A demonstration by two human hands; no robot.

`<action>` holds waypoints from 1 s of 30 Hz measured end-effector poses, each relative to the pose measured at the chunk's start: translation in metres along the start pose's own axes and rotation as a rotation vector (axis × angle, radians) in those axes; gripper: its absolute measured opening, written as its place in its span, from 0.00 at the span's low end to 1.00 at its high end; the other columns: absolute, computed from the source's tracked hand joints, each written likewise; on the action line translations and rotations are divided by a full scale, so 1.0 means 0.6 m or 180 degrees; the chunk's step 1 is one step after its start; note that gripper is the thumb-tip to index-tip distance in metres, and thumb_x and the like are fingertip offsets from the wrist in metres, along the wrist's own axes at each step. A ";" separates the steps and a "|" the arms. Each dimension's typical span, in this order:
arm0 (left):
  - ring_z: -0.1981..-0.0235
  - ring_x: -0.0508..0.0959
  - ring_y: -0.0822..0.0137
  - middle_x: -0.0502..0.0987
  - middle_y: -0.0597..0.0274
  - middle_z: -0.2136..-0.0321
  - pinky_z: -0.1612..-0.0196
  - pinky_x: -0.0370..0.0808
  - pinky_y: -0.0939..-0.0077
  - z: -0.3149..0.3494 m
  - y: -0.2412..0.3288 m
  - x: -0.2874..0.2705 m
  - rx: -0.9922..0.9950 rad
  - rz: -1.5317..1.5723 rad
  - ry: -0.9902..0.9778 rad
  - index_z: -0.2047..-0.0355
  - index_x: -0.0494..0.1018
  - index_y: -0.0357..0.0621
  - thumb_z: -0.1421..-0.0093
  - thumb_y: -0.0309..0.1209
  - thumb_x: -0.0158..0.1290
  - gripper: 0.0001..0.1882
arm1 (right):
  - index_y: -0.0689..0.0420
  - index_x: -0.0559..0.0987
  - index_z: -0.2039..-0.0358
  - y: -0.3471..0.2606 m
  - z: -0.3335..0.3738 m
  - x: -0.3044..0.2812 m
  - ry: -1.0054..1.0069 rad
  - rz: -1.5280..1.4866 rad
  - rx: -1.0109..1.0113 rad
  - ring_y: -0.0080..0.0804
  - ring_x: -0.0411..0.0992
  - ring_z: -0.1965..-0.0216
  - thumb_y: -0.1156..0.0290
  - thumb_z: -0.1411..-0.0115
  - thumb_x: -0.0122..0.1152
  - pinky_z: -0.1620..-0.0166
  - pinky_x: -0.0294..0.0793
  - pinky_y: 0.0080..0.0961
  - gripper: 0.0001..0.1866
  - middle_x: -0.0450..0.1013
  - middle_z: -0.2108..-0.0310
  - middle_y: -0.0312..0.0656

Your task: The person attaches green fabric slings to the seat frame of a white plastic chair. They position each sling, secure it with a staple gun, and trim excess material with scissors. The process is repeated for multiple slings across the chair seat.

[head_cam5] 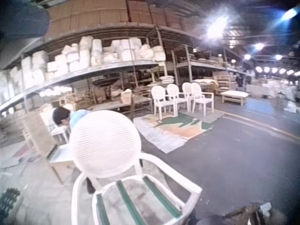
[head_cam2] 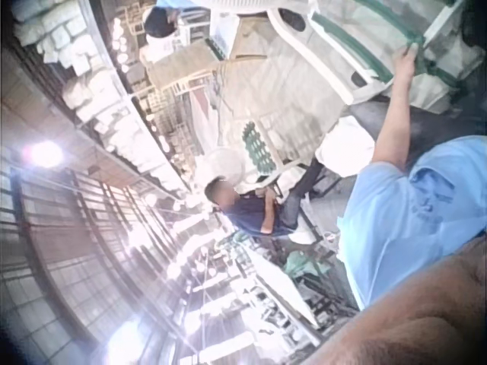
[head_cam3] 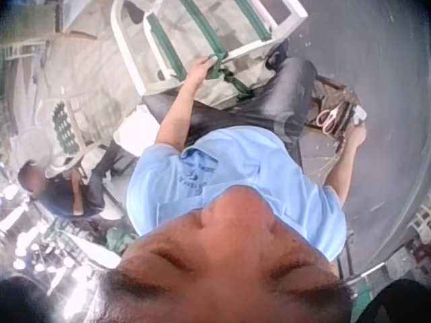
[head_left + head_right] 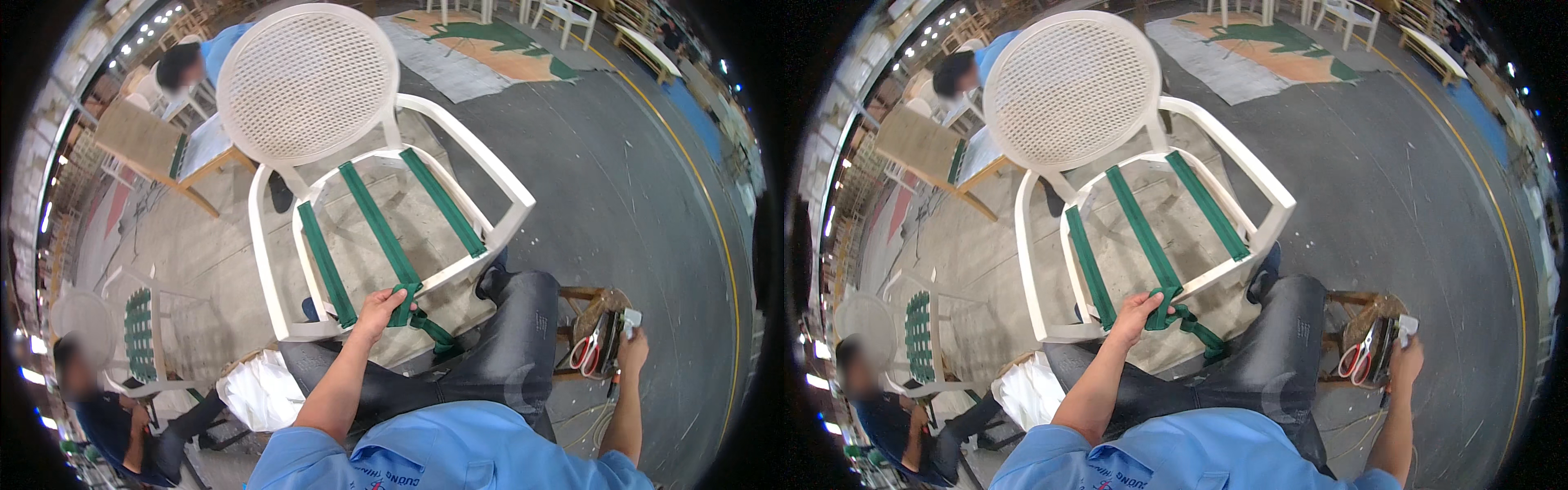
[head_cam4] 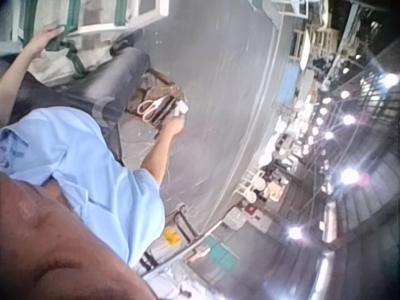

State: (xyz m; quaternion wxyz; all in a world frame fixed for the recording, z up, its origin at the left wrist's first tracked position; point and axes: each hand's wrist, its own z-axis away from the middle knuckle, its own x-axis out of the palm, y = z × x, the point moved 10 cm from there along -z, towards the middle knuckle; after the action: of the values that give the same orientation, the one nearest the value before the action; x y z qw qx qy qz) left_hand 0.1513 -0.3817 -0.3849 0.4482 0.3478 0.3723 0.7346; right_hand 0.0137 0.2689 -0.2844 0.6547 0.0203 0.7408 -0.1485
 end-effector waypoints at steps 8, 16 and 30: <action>0.61 0.86 0.60 0.85 0.49 0.59 0.54 0.85 0.65 -0.021 0.029 -0.008 -0.0139 0.1298 -0.0659 0.51 0.76 0.35 0.28 0.38 0.53 0.17 | 0.64 0.65 0.33 -0.086 0.104 0.085 -0.1149 -0.0241 0.0255 0.53 0.80 0.49 0.68 0.52 0.78 0.46 0.77 0.41 0.47 0.81 0.54 0.58; 0.67 0.85 0.61 0.85 0.51 0.62 0.59 0.85 0.66 -0.043 0.048 -0.035 0.0045 0.1796 -0.0732 0.55 0.79 0.33 0.29 0.33 0.53 0.14 | 0.62 0.73 0.40 -0.213 0.078 0.019 -0.1999 -0.2552 0.0427 0.26 0.78 0.66 0.79 0.43 0.64 0.61 0.77 0.24 0.28 0.78 0.66 0.39; 0.66 0.85 0.61 0.85 0.52 0.62 0.59 0.83 0.66 -0.063 0.053 -0.035 0.0057 0.1893 -0.0773 0.54 0.79 0.33 0.30 0.32 0.55 0.13 | 0.45 0.76 0.53 -0.818 0.182 0.145 -0.1684 0.0793 -0.5178 0.44 0.77 0.57 0.45 0.48 0.72 0.52 0.71 0.42 0.28 0.75 0.63 0.41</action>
State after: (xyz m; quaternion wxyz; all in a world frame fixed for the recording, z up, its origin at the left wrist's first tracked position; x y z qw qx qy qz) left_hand 0.1143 -0.4203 -0.3794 0.2519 0.5304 0.2046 0.7832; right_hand -0.0034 -0.2412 -0.2849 0.6283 -0.4088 0.4326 0.5009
